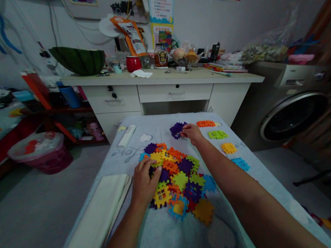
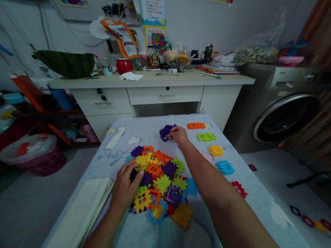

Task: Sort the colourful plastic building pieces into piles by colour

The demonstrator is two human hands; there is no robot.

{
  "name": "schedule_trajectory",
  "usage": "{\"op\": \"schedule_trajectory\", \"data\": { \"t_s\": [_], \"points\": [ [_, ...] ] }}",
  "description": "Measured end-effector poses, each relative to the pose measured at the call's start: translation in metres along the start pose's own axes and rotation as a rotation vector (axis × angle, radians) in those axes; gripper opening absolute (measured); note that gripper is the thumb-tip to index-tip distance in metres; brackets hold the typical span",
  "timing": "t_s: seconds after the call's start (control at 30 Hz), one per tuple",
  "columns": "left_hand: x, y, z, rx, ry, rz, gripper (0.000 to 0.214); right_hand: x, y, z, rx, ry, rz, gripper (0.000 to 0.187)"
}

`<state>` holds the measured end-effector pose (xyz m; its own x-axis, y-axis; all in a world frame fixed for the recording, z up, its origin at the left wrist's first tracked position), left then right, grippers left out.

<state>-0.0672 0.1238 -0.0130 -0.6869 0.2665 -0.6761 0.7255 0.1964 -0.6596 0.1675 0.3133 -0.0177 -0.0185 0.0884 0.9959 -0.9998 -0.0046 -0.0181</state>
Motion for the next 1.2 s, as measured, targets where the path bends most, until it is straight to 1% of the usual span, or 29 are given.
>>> {"op": "schedule_trajectory", "data": {
  "t_s": [0.13,0.2,0.33,0.43,0.47,0.5,0.53,0.6,0.63,0.7,0.73,0.8,0.87,0.93,1.03,1.1,1.2],
  "points": [
    [0.000,0.000,0.000,0.002,0.005,0.005,0.030,-0.002,0.015,-0.007,0.015,0.006,0.070,0.020],
    [0.000,-0.001,0.000,0.002,0.005,0.004,0.030,-0.002,0.017,-0.007,0.024,0.005,0.128,0.019],
    [0.000,0.000,0.001,0.012,-0.003,-0.011,0.029,0.002,0.008,0.000,0.033,-0.027,0.267,0.020],
    [0.000,0.001,0.000,0.020,0.008,-0.027,0.030,0.011,-0.005,0.014,0.034,-0.068,0.339,0.022],
    [0.000,0.002,0.000,0.020,0.011,-0.033,0.030,0.014,-0.007,0.021,0.057,-0.078,0.371,0.021],
    [0.000,0.002,0.000,0.020,0.011,-0.038,0.030,0.017,-0.008,0.028,0.103,-0.087,0.414,0.019],
    [0.000,0.002,0.000,0.019,0.009,-0.044,0.030,0.020,-0.005,0.037,0.175,-0.094,0.474,0.016],
    [-0.002,0.002,-0.001,0.018,0.007,-0.054,0.029,0.024,0.005,0.057,0.376,-0.108,0.649,0.012],
    [-0.002,0.001,-0.001,0.016,0.005,-0.058,0.028,0.024,0.010,0.068,0.474,-0.116,0.753,0.011],
    [-0.004,0.001,0.000,0.011,0.004,-0.060,0.027,0.024,0.018,0.088,0.610,-0.139,0.943,0.015],
    [-0.004,0.001,0.000,0.009,0.005,-0.059,0.027,0.024,0.021,0.096,0.648,-0.151,1.021,0.019],
    [-0.004,0.001,0.000,0.008,0.005,-0.059,0.028,0.025,0.025,0.107,0.682,-0.177,1.126,0.022],
    [-0.003,0.002,0.001,0.012,0.005,-0.061,0.029,0.024,0.030,0.113,0.699,-0.196,1.182,0.017],
    [-0.001,0.003,0.000,0.015,0.005,-0.061,0.029,0.022,0.032,0.114,0.701,-0.195,1.193,0.013],
    [0.000,0.003,0.000,0.011,0.002,-0.059,0.027,0.022,0.031,0.111,0.676,-0.174,1.094,0.013],
    [0.001,0.003,0.000,0.008,-0.005,-0.055,0.027,0.025,0.027,0.108,0.656,-0.173,0.959,0.011],
    [0.000,0.002,0.000,0.011,-0.007,-0.046,0.027,0.031,0.021,0.100,0.615,-0.168,0.696,0.008]
  ]
}}
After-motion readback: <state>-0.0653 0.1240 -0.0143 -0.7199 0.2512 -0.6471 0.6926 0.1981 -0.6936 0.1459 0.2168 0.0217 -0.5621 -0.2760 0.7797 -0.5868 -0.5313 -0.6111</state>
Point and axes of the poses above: each hand's wrist, its own z-axis away from the middle knuckle, its own y-axis out of the palm, x = y × z, the point moved 8 cm from there along -z, towards the middle knuckle, and after that the axes turned 9 degrees about x, right-handed, at the moved point
